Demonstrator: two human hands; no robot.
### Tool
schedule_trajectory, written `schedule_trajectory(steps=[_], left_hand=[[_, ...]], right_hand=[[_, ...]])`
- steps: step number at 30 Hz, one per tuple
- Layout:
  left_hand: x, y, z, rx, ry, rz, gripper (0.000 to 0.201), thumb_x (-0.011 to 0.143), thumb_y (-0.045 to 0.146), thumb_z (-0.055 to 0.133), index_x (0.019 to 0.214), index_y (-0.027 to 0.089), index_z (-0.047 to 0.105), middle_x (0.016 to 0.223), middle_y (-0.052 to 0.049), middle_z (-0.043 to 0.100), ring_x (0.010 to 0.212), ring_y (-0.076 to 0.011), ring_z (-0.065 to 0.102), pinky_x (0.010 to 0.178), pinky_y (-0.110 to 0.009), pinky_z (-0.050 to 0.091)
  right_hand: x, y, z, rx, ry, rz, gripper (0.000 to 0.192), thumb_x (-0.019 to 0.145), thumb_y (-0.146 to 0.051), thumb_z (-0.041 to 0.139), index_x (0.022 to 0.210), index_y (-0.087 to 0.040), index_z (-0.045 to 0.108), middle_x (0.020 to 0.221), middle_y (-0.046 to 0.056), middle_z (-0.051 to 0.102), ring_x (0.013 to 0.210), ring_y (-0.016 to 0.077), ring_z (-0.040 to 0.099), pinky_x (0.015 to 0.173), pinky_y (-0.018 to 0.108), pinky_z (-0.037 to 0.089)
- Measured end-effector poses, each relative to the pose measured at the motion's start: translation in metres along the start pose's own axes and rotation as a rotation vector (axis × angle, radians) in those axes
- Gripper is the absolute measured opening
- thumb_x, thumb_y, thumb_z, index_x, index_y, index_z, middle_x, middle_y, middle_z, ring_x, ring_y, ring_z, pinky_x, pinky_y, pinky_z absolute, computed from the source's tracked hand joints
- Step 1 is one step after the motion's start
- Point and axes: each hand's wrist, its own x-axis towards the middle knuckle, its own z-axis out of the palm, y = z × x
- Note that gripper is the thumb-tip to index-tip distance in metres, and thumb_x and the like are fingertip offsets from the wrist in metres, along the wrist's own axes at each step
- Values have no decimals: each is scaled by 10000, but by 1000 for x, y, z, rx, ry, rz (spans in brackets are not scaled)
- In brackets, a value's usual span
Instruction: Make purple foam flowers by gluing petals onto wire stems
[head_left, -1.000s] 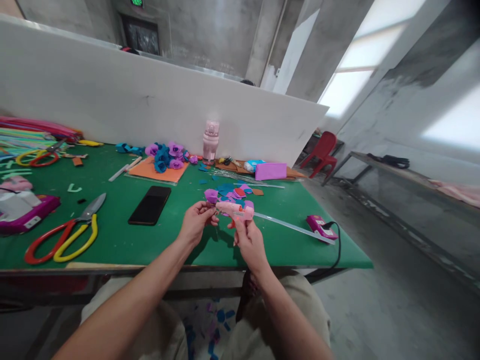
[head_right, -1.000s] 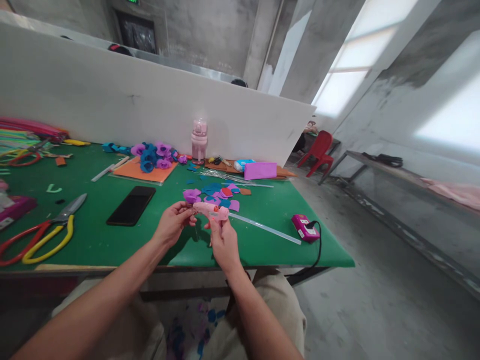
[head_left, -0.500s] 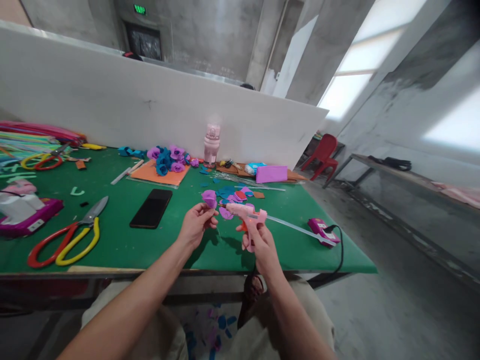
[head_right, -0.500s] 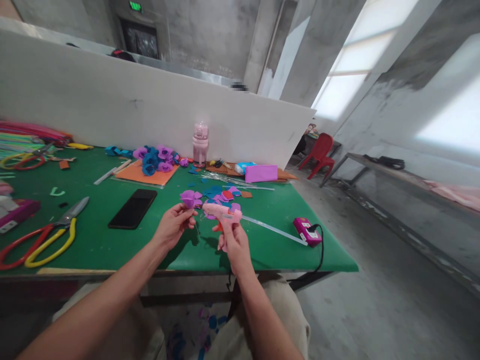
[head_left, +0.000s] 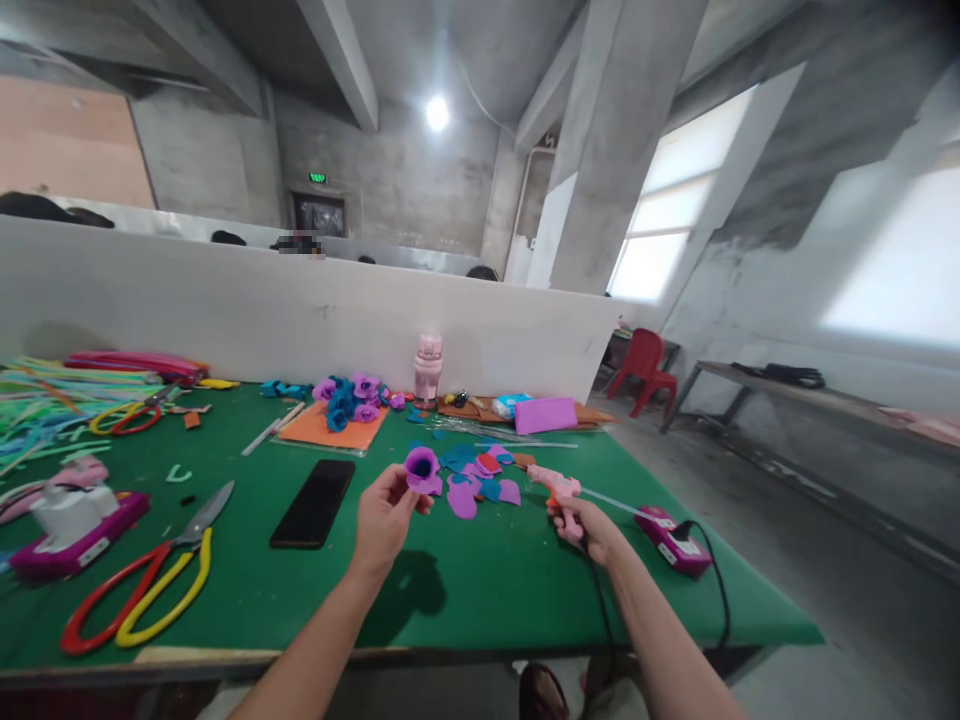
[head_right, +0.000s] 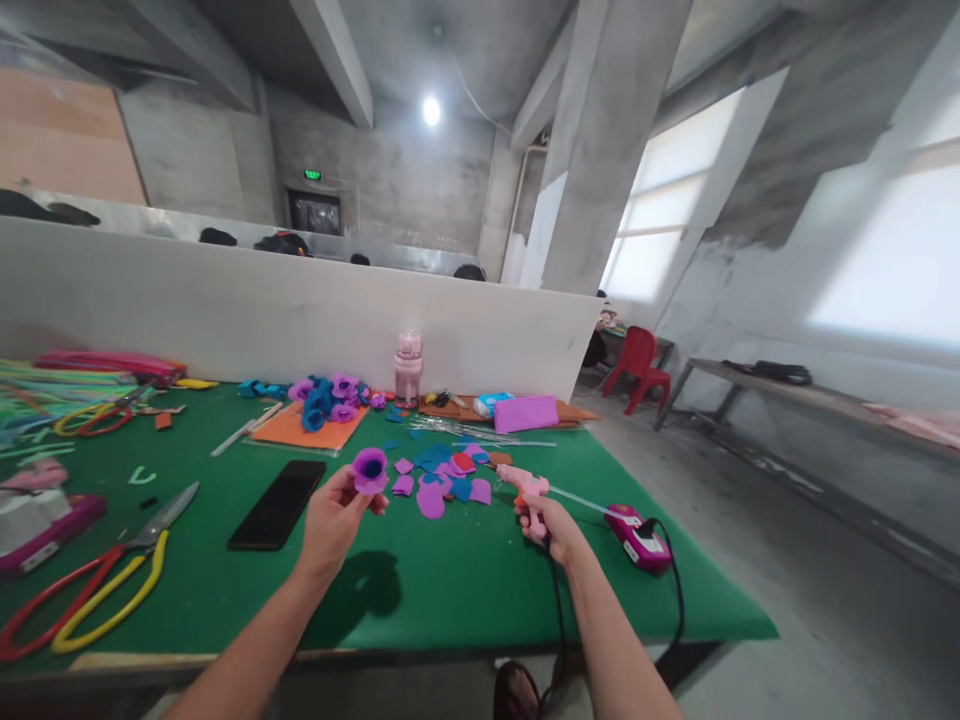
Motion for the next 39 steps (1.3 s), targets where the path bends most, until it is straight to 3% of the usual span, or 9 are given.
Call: schedule_trajectory(steps=[4, 8, 14, 18, 24, 27, 32, 35, 39], left_hand=[[-1, 1, 3, -23, -17, -7, 133, 741, 284, 603, 744, 152, 585, 555, 14, 610, 490, -100, 549, 507, -217, 447], [-3, 7, 7, -132, -2, -97, 170, 704, 299, 647, 739, 144, 588, 569, 7, 610, 482, -103, 545, 494, -229, 449], [-7, 13, 11, -426, -38, -333, 237, 645, 276, 708, 722, 154, 520, 679, 0, 643, 490, -78, 545, 453, -196, 437], [-9, 13, 17, -460, -87, -432, 259, 630, 264, 725, 729, 149, 516, 660, 10, 632, 464, -59, 521, 421, -172, 414], [-16, 3, 30, -415, -163, -513, 242, 632, 259, 725, 765, 140, 561, 647, 11, 627, 433, -51, 504, 397, -166, 403], [-16, 1, 35, -409, -217, -511, 218, 649, 264, 712, 760, 130, 581, 644, 10, 618, 433, -45, 499, 400, -162, 402], [-8, 5, 44, -340, -253, -503, 230, 616, 272, 728, 725, 125, 590, 618, 12, 600, 425, -48, 491, 400, -165, 396], [-7, -1, 46, -279, -175, -453, 244, 606, 285, 729, 735, 129, 592, 583, 30, 574, 427, -57, 495, 414, -174, 407], [-11, -14, 44, -237, -92, -412, 242, 613, 316, 714, 713, 142, 580, 552, 48, 553, 428, -69, 492, 428, -190, 415]], right_hand=[[3, -3, -5, -377, 158, -53, 177, 772, -260, 497, 656, -137, 548, 515, 17, 536, 455, 117, 508, 468, 230, 421], [-1, -10, -9, -714, 257, -131, 260, 733, -339, 552, 553, -152, 562, 569, 101, 605, 743, 238, 611, 649, 290, 425], [-24, -31, 4, -883, 314, -212, 341, 713, -451, 557, 528, -166, 578, 563, 106, 614, 750, 257, 604, 670, 323, 395], [-48, -46, 61, -481, 20, -575, 291, 735, -441, 546, 730, -171, 654, 695, 36, 650, 677, 158, 579, 641, 267, 422], [-70, -30, 135, 171, -441, -399, 313, 701, -451, 617, 788, -152, 652, 681, -3, 615, 617, 84, 560, 655, 230, 443], [-71, -19, 139, 313, -545, -312, 316, 674, -457, 652, 740, -149, 621, 576, -51, 528, 495, 52, 503, 560, 199, 425], [-62, -20, 130, 341, -503, -337, 296, 627, -372, 717, 788, -141, 625, 670, -28, 575, 558, 55, 521, 577, 192, 435], [-60, -22, 132, 346, -543, -333, 334, 616, -321, 729, 880, -160, 604, 781, -5, 615, 573, 68, 546, 571, 212, 462], [-66, -18, 141, 297, -535, -347, 376, 604, -331, 728, 908, -177, 570, 677, -32, 597, 456, 69, 505, 445, 206, 442]])
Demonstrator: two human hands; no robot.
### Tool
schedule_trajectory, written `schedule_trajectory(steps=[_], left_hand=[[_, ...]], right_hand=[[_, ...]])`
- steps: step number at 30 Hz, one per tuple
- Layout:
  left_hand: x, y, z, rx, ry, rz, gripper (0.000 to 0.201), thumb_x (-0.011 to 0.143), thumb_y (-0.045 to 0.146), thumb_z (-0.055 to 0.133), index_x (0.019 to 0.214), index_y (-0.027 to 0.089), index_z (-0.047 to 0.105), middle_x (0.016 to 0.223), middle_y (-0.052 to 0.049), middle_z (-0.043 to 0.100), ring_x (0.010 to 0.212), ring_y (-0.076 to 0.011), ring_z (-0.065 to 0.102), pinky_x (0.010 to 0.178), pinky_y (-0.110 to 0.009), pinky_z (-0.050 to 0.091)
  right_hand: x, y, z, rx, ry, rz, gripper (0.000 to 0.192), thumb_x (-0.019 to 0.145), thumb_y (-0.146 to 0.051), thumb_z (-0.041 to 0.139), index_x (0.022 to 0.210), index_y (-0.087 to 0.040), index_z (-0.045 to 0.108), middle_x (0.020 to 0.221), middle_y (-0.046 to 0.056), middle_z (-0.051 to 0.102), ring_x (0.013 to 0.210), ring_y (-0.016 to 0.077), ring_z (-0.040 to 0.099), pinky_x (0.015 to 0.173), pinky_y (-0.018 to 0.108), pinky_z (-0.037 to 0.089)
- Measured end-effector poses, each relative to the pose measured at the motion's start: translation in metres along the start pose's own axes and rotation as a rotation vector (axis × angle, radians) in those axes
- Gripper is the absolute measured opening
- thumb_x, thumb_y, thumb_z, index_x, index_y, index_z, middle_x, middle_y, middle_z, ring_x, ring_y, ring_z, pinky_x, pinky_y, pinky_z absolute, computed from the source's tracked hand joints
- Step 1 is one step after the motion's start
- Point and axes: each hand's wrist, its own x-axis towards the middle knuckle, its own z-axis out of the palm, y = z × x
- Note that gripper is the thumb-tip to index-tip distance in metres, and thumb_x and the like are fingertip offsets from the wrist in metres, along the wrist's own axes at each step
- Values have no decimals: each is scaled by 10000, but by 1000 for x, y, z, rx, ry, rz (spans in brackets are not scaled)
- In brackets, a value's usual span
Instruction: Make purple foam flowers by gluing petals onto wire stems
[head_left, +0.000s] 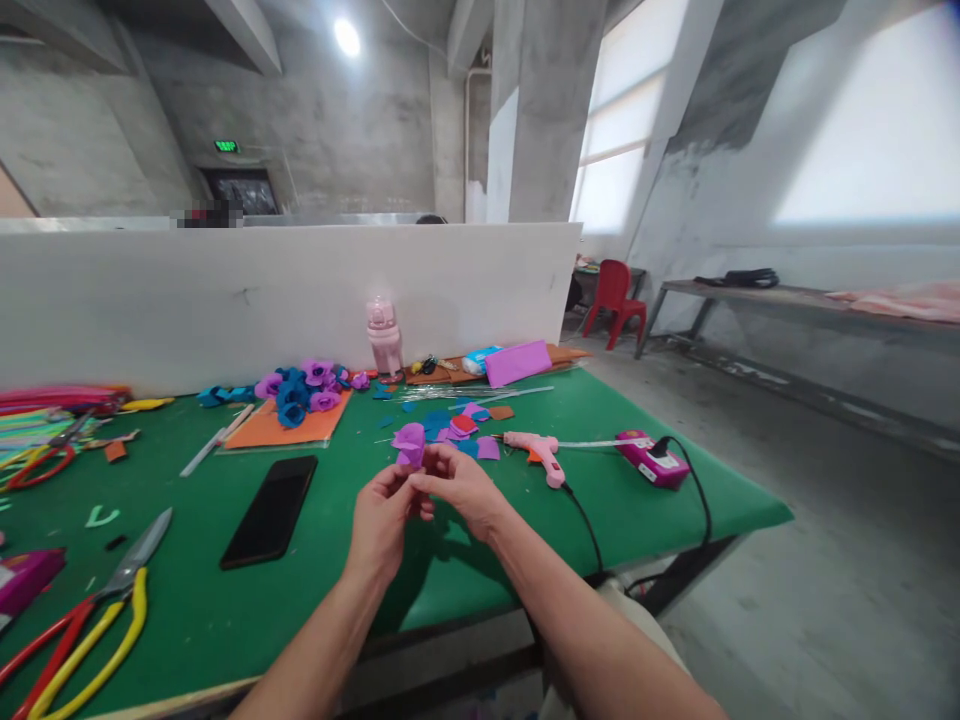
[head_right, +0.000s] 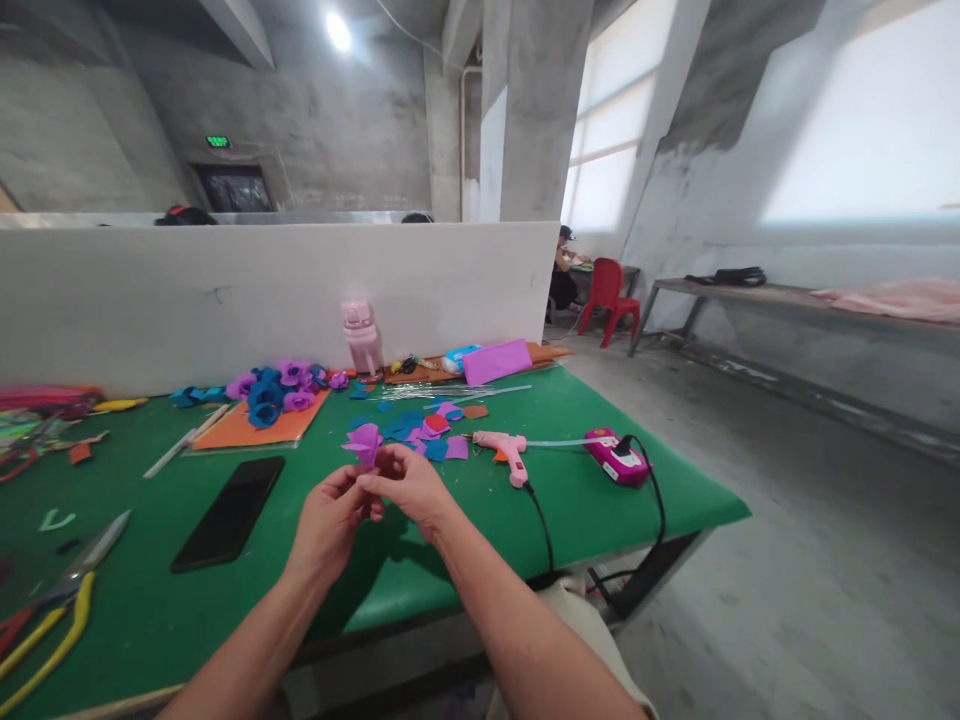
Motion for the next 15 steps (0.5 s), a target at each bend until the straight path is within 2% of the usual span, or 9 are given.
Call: schedule_trajectory(steps=[6, 11, 13, 15], left_hand=[[-4, -4, -4, 64, 18, 65, 207, 617, 298, 692, 633, 157, 540, 491, 52, 548, 398, -79, 477, 415, -196, 388], [-7, -4, -4, 96, 55, 80, 180, 592, 267, 703, 636, 152, 572, 531, 47, 574, 452, -78, 502, 449, -186, 405], [-8, -4, -3, 96, 49, 81, 191, 589, 283, 708, 627, 154, 573, 504, 53, 555, 428, -75, 490, 433, -184, 393], [-8, -5, -3, 90, 33, 67, 212, 598, 310, 707, 614, 155, 563, 478, 54, 540, 396, -74, 476, 412, -188, 384]], right_hand=[[-3, 7, 15, -106, 147, -55, 328, 625, -378, 696, 837, -167, 564, 676, -25, 586, 412, 62, 470, 355, 183, 384], [-1, 17, 21, -319, 330, -191, 236, 654, -368, 662, 759, -166, 599, 715, 10, 626, 609, 119, 567, 498, 199, 449], [-1, 20, 21, -312, 352, -174, 234, 667, -394, 638, 739, -176, 593, 663, -5, 616, 533, 109, 548, 455, 204, 430], [-2, 20, 21, -257, 334, -123, 248, 682, -426, 610, 730, -186, 570, 581, -35, 574, 391, 83, 470, 358, 203, 369]])
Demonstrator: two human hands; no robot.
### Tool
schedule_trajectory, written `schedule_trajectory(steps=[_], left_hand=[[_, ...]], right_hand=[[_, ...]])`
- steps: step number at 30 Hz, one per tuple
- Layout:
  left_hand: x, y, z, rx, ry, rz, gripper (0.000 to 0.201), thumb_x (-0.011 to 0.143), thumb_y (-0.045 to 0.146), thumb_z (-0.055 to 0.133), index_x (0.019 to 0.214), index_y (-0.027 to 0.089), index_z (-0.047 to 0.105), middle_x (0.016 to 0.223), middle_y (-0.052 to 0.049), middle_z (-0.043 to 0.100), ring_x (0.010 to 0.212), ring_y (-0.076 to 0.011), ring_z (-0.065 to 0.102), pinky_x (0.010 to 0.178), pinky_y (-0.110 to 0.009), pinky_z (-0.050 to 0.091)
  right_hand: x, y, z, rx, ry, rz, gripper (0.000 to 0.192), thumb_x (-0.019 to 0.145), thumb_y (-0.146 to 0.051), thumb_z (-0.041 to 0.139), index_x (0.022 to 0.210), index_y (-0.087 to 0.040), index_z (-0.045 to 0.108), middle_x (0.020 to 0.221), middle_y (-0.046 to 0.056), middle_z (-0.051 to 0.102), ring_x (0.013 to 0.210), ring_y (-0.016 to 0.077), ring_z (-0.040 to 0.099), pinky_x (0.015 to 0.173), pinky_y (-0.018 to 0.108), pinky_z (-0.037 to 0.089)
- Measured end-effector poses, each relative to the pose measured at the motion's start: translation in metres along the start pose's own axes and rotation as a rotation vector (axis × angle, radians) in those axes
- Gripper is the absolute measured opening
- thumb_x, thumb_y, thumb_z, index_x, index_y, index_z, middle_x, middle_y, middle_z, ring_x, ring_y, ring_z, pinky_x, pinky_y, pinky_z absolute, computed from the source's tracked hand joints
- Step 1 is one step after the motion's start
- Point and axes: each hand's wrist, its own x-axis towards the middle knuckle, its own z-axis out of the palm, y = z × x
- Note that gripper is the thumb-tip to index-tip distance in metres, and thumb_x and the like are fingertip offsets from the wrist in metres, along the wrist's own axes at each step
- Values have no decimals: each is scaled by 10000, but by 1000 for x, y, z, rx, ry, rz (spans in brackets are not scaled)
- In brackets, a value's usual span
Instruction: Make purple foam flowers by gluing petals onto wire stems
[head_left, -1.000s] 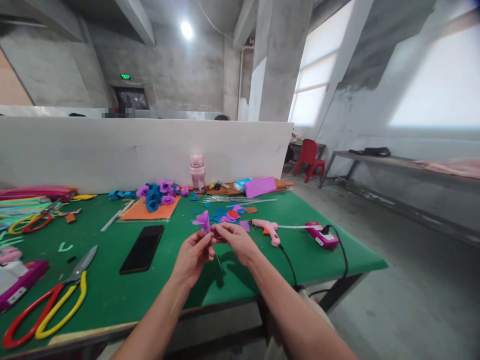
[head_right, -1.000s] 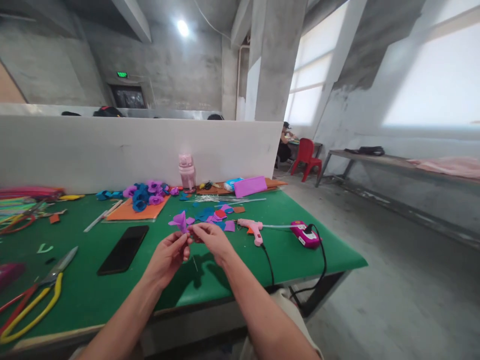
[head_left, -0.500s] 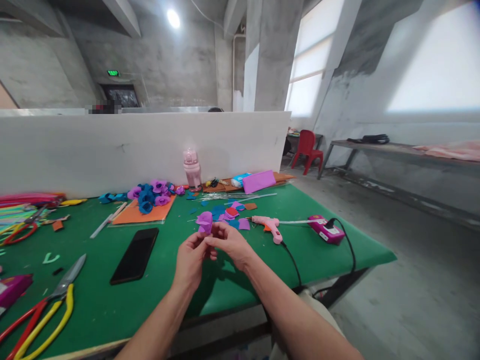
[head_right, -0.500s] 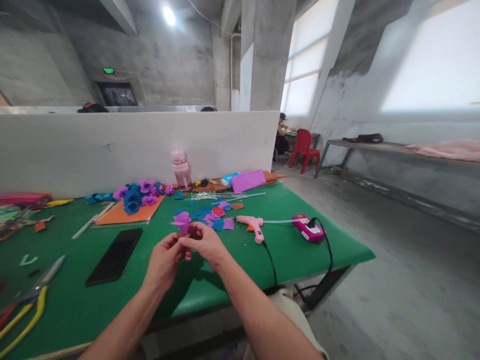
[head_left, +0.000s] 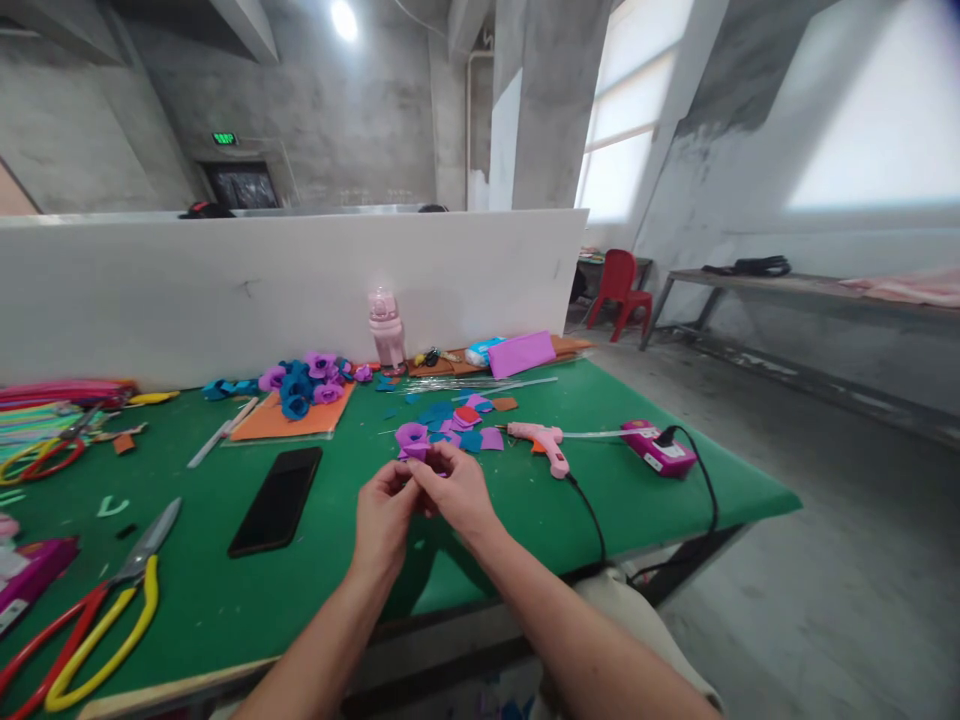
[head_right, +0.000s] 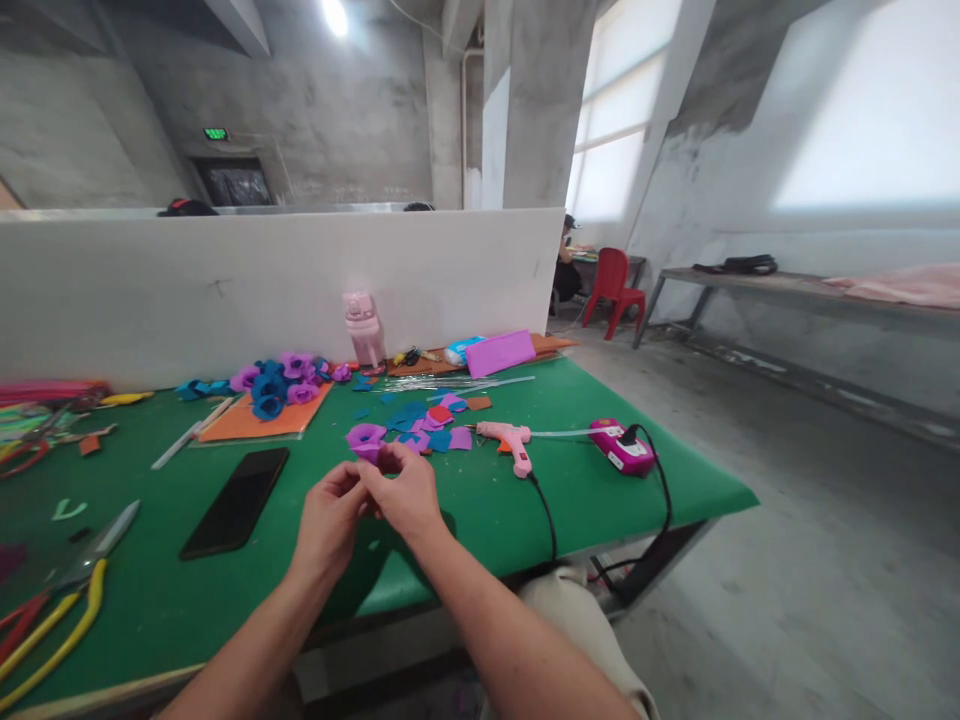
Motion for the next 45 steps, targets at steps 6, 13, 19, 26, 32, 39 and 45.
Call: schedule_trajectory(steps=[6, 13, 19, 26, 32, 39, 45], left_hand=[[0, 1, -3, -74, -45, -80, 246, 610, 326, 716, 676, 148, 558, 520, 37, 567, 426, -91, 523, 431, -207, 435], [5, 9, -11, -147, -19, -151, 243, 632, 274, 713, 754, 134, 556, 664, -1, 627, 434, -62, 514, 399, -178, 412], [7, 11, -16, -171, -31, -157, 228, 654, 264, 703, 765, 134, 551, 678, 7, 622, 428, -49, 493, 384, -168, 404], [11, 8, -19, -191, -72, -165, 238, 657, 265, 705, 787, 138, 551, 670, 14, 626, 415, -47, 489, 376, -166, 399], [9, 5, -15, -214, -150, -214, 253, 634, 272, 726, 784, 116, 594, 613, 17, 605, 408, -45, 486, 384, -166, 408], [3, 4, -8, -92, -187, -217, 289, 608, 272, 734, 820, 118, 612, 603, 11, 597, 490, -83, 549, 469, -196, 453], [5, 22, -14, 202, -73, -15, 257, 707, 402, 615, 761, 159, 549, 514, 61, 507, 392, -81, 488, 408, -204, 408]], right_hand=[[-1, -16, -8, 144, -125, 103, 279, 657, -425, 639, 753, -179, 548, 564, -51, 541, 356, 58, 430, 354, 196, 351], [9, -8, -24, 207, 25, 196, 336, 678, -471, 620, 799, -158, 619, 757, 22, 638, 648, 101, 569, 598, 221, 425], [14, 1, -32, 257, 34, 149, 254, 572, -348, 730, 682, -139, 637, 616, -11, 602, 574, 85, 523, 632, 239, 421], [14, -1, -32, 173, -15, 158, 348, 684, -478, 612, 578, -149, 568, 487, -44, 499, 457, 68, 443, 519, 218, 369], [6, -10, -22, 131, -166, 67, 260, 644, -397, 681, 735, -157, 634, 647, -19, 579, 612, 89, 513, 625, 224, 392], [6, -10, -23, 122, -112, 99, 219, 608, -336, 700, 664, -138, 626, 596, -15, 559, 553, 91, 481, 559, 229, 367], [14, -9, -34, -113, 90, -65, 257, 653, -371, 648, 558, -143, 577, 504, -43, 478, 489, 75, 382, 496, 214, 306]])
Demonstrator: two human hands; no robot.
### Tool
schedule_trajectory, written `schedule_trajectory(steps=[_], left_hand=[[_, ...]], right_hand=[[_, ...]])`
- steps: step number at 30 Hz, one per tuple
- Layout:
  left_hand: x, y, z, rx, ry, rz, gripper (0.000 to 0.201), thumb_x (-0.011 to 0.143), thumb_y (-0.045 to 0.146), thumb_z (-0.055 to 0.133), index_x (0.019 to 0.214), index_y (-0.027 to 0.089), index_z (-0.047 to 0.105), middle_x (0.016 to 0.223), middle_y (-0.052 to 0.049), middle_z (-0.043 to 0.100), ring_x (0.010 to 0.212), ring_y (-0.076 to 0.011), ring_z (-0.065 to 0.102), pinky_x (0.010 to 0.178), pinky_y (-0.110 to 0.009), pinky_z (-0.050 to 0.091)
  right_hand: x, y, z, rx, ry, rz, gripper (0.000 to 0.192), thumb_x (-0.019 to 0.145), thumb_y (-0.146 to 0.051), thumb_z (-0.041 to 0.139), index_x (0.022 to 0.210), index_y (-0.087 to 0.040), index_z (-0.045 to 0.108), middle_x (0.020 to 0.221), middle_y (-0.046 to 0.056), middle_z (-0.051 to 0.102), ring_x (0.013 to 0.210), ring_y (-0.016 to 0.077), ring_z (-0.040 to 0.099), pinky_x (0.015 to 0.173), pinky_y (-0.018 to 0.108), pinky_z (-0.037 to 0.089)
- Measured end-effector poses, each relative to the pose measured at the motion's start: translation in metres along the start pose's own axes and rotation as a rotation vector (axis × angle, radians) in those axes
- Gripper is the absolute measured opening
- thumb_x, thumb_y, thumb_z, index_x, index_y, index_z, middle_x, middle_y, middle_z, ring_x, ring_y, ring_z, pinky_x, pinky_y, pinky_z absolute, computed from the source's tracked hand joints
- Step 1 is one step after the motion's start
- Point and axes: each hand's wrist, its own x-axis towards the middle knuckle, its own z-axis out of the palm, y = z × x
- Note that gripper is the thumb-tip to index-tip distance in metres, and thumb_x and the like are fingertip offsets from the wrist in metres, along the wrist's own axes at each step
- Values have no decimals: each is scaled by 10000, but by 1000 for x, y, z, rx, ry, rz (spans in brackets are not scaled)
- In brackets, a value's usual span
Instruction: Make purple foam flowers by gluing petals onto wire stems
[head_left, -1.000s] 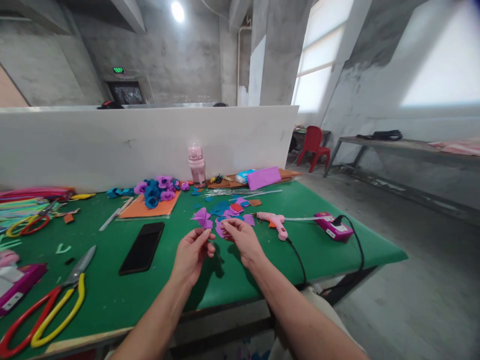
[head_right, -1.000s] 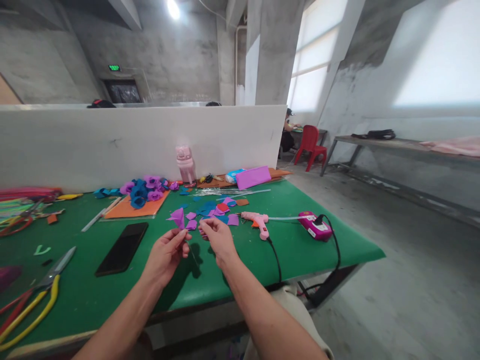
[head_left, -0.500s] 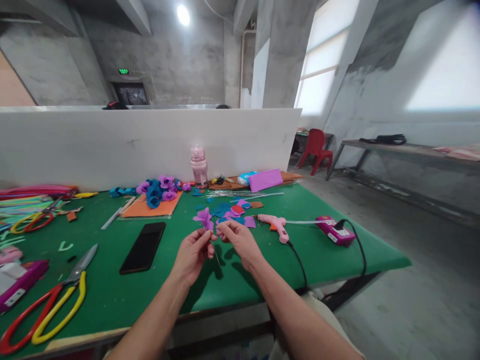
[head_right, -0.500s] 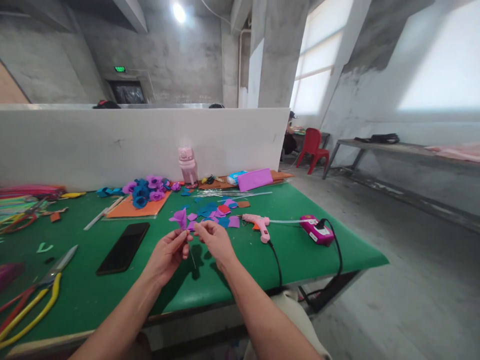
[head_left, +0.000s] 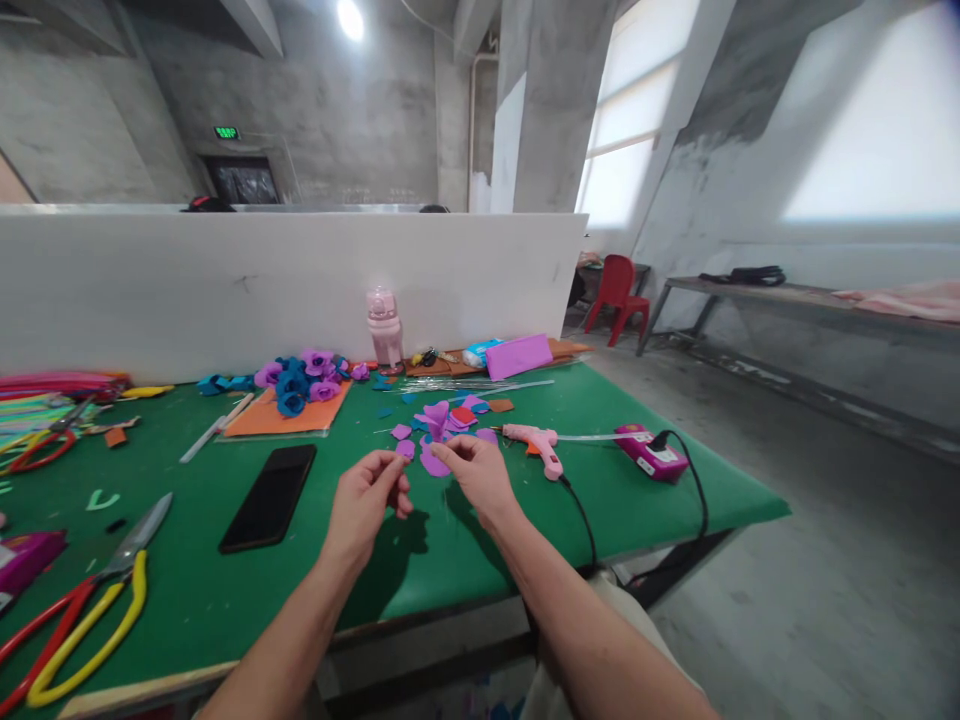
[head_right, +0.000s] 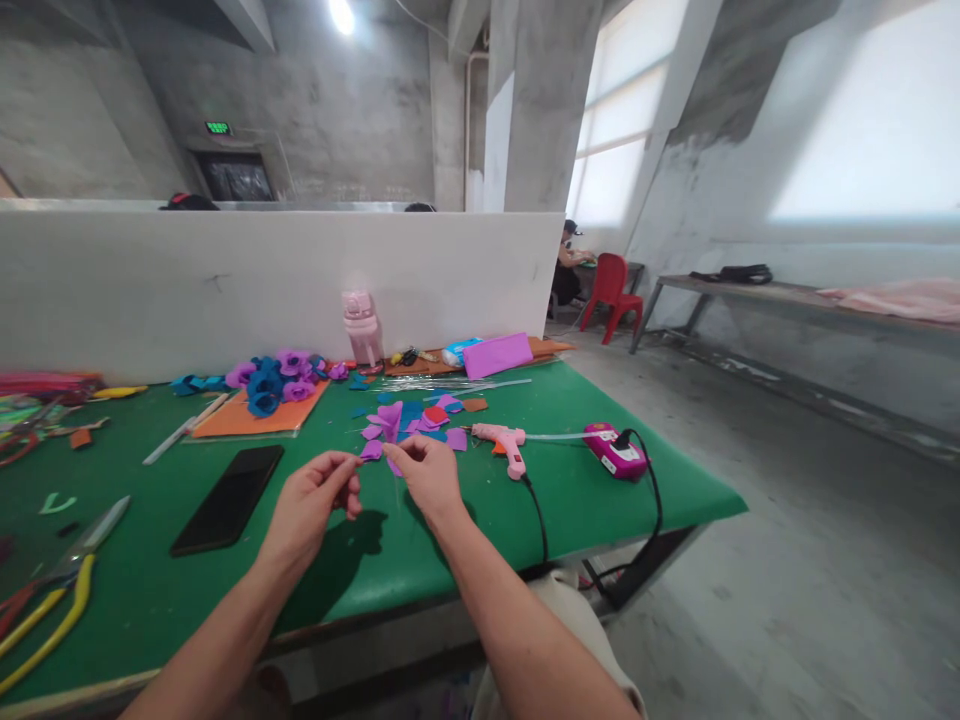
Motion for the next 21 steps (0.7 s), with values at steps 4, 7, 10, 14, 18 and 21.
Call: schedule_trajectory(steps=[4, 7, 10, 14, 18, 21], left_hand=[[-1, 9, -9, 207, 49, 125, 379, 819, 455, 428, 548, 191, 410, 369, 91, 304, 298, -73, 348, 401, -223, 390], [-4, 17, -12, 510, 187, 362, 407, 836, 406, 427, 496, 184, 451, 447, 22, 462, 476, -118, 516, 535, -247, 447], [-6, 22, -13, 738, 236, 732, 185, 808, 314, 515, 769, 187, 643, 965, -71, 614, 899, -179, 569, 823, -315, 435], [-6, 18, -10, 942, 338, 1044, 188, 745, 262, 620, 928, 242, 656, 1233, -81, 509, 1115, -236, 467, 955, -405, 333], [-6, 11, -4, 1072, 398, 1118, 134, 721, 281, 647, 843, 226, 657, 1187, -88, 558, 1153, -272, 435, 969, -449, 290], [-4, 10, -3, 1101, 420, 1121, 94, 739, 252, 627, 827, 225, 647, 1135, -82, 591, 1149, -270, 437, 963, -453, 285]], right_hand=[[-3, 1, -3, -226, 15, -110, 240, 691, -367, 611, 582, -153, 611, 516, -32, 514, 495, 90, 419, 505, 215, 320], [-8, 0, -2, -344, 44, -163, 214, 708, -353, 593, 606, -169, 632, 549, -23, 558, 514, 101, 457, 525, 216, 338], [-13, -1, 1, -409, 71, -189, 206, 717, -349, 583, 615, -177, 634, 569, -16, 576, 532, 109, 478, 535, 216, 347], [-17, 0, 7, -442, 74, -216, 178, 723, -321, 577, 625, -182, 626, 585, -15, 574, 542, 109, 483, 539, 213, 355], [-22, 2, 15, -494, 55, -253, 100, 717, -210, 554, 657, -196, 632, 642, -13, 594, 567, 108, 490, 567, 214, 367], [-26, 3, 19, -505, 49, -282, 113, 734, -207, 535, 677, -198, 631, 670, -8, 599, 587, 109, 496, 590, 214, 375]])
